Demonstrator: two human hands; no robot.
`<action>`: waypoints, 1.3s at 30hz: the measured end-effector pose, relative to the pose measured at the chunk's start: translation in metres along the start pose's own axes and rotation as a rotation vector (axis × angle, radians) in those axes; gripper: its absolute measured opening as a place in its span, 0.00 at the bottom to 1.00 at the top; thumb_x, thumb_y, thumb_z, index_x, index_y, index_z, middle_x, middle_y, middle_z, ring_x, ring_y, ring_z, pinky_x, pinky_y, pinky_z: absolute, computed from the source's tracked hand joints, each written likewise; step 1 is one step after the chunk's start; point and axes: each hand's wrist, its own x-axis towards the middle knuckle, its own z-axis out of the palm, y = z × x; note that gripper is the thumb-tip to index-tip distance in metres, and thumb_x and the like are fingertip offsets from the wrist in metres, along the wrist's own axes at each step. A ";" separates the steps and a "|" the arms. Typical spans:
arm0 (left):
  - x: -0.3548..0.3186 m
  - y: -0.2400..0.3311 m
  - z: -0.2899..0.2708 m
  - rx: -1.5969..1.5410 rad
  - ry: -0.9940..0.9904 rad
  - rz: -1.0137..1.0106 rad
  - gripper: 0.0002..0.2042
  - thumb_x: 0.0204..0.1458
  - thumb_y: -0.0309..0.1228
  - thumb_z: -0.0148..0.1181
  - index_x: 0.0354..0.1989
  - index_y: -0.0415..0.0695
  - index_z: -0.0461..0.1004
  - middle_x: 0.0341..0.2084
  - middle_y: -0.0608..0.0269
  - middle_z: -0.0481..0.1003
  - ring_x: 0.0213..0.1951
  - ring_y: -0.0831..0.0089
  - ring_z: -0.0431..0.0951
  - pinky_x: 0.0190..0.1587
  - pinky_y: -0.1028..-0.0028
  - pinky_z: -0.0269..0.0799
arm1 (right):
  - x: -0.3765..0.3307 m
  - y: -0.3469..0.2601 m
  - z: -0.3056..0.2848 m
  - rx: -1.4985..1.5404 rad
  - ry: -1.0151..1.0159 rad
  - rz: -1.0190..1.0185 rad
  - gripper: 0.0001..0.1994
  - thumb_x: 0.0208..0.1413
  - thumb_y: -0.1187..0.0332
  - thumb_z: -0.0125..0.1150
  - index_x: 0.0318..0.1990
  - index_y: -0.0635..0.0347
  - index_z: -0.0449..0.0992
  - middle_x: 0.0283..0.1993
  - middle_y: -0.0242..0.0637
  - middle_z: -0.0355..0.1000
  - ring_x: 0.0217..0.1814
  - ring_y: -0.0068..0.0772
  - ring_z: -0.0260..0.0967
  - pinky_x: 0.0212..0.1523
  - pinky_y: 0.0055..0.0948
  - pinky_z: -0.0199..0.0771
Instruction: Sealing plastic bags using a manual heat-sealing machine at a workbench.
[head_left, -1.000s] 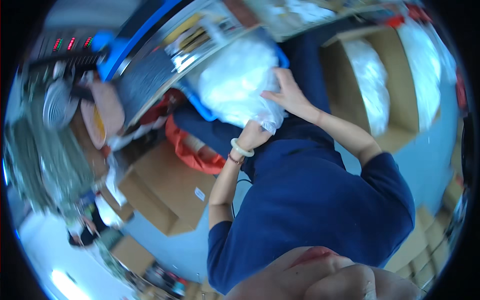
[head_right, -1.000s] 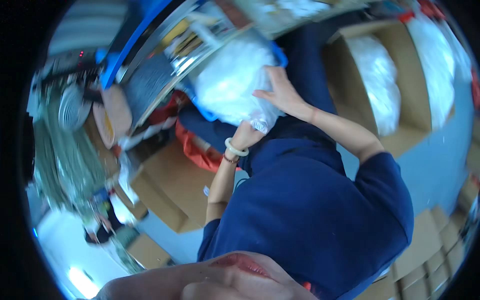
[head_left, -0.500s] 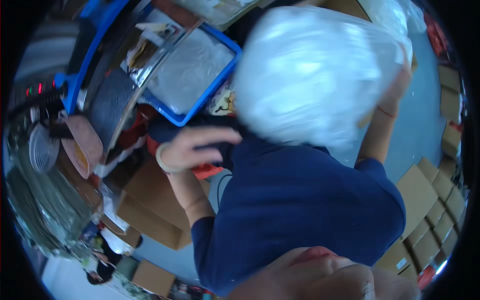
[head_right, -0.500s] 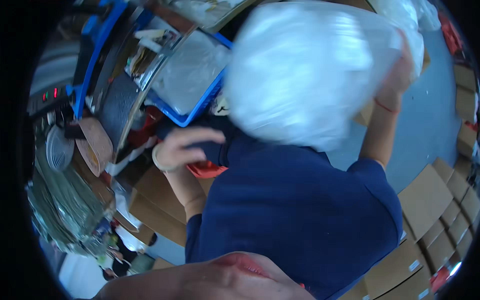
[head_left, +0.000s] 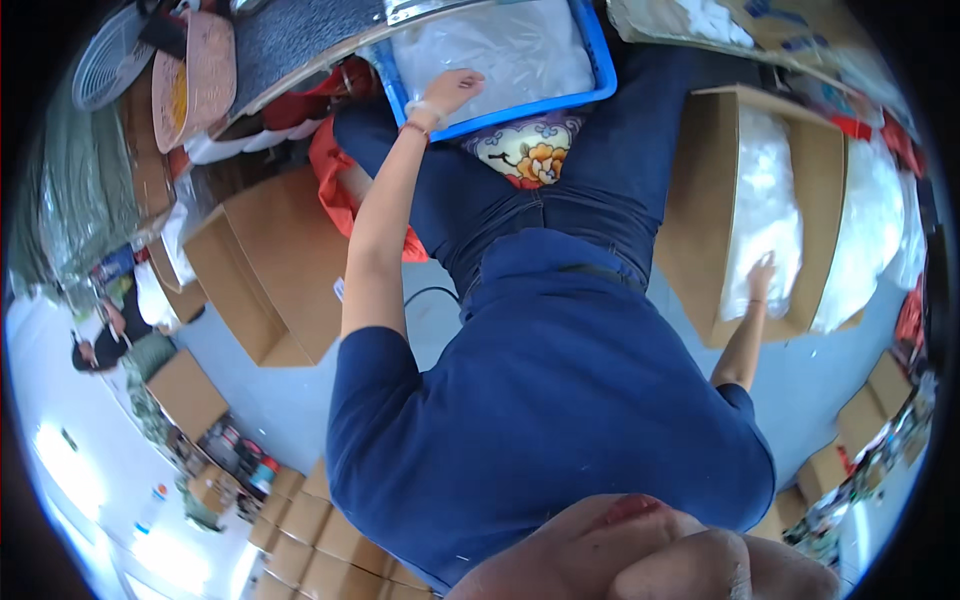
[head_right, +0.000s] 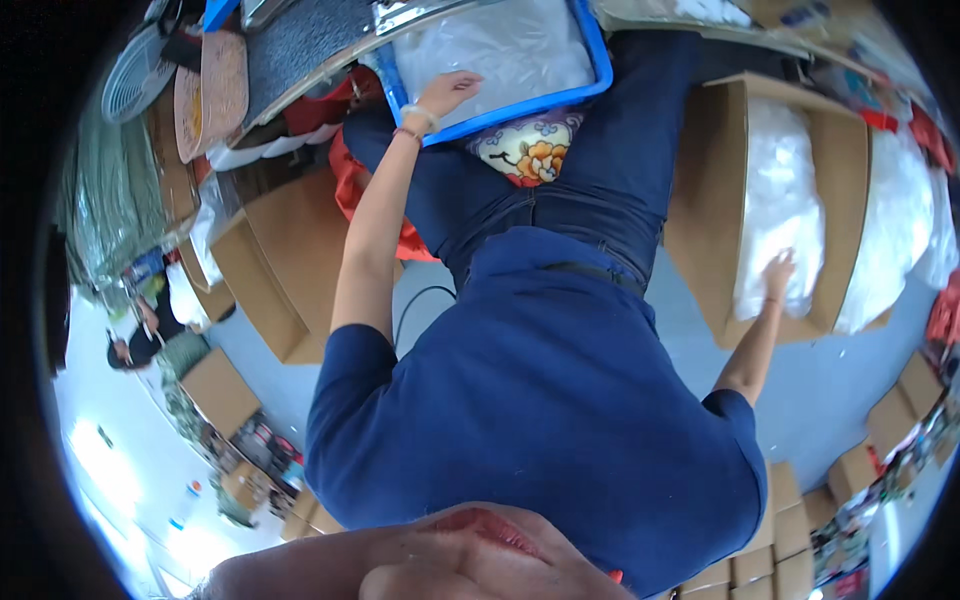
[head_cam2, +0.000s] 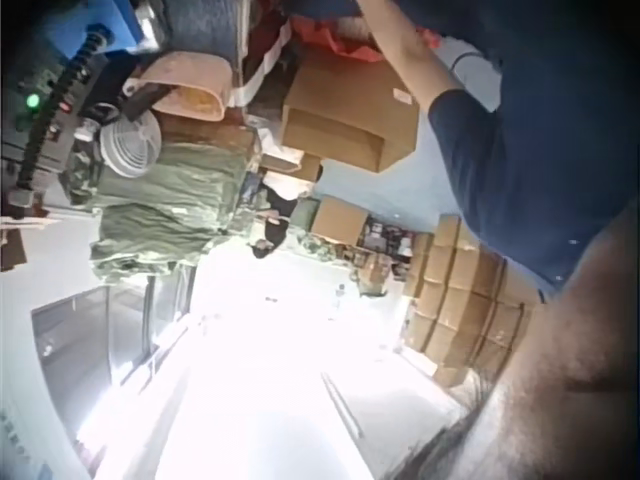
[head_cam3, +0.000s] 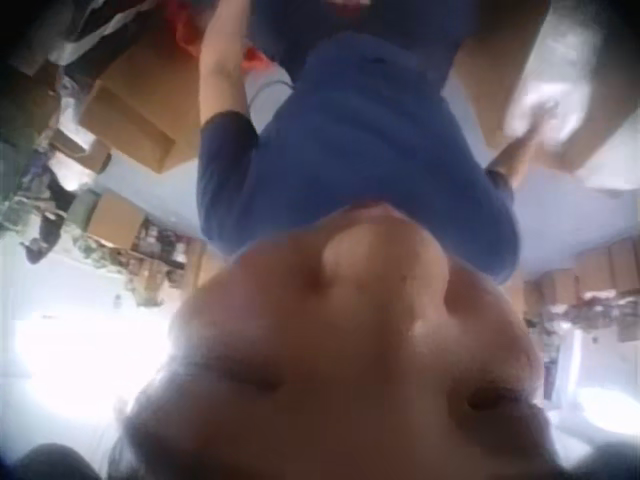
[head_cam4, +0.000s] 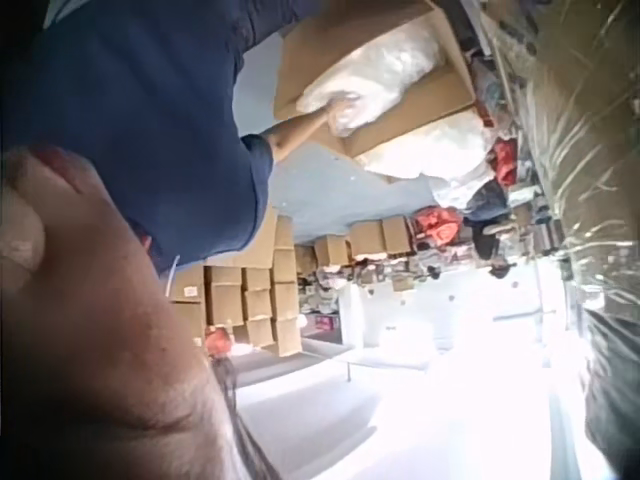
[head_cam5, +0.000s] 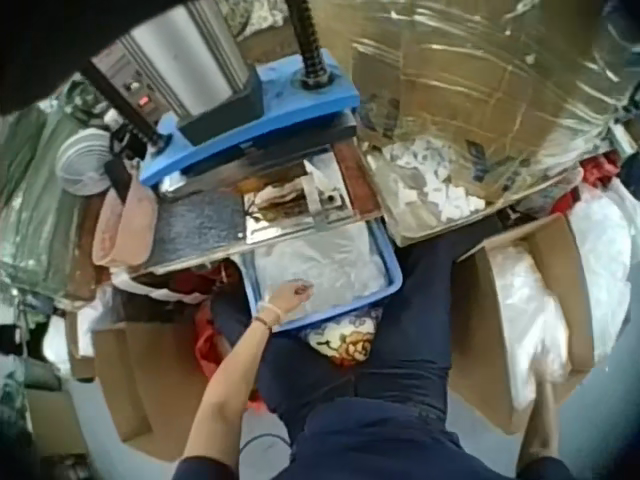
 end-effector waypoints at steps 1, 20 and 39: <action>0.010 -0.006 0.007 0.059 -0.038 -0.048 0.17 0.51 0.40 0.64 0.47 0.45 0.79 0.41 0.54 0.80 0.44 0.61 0.80 0.48 0.69 0.74 | 0.004 -0.015 0.017 -0.764 -0.330 -0.289 0.28 0.64 0.63 0.41 0.67 0.73 0.52 0.67 0.58 0.56 0.70 0.66 0.49 0.61 0.59 0.64; 0.092 -0.069 0.059 0.353 -0.202 -0.268 0.22 0.37 0.42 0.76 0.38 0.43 0.80 0.38 0.54 0.81 0.40 0.56 0.81 0.45 0.61 0.77 | -0.019 -0.323 -0.349 0.636 0.011 -0.373 0.15 0.63 0.63 0.54 0.49 0.65 0.76 0.44 0.51 0.77 0.46 0.49 0.76 0.47 0.35 0.75; 0.080 -0.061 0.032 0.273 -0.014 -0.257 0.25 0.46 0.57 0.65 0.31 0.43 0.81 0.31 0.56 0.80 0.34 0.63 0.80 0.44 0.69 0.74 | 0.019 -0.569 -0.346 0.762 -0.303 -0.993 0.11 0.60 0.64 0.59 0.44 0.62 0.78 0.41 0.44 0.77 0.40 0.42 0.76 0.39 0.29 0.71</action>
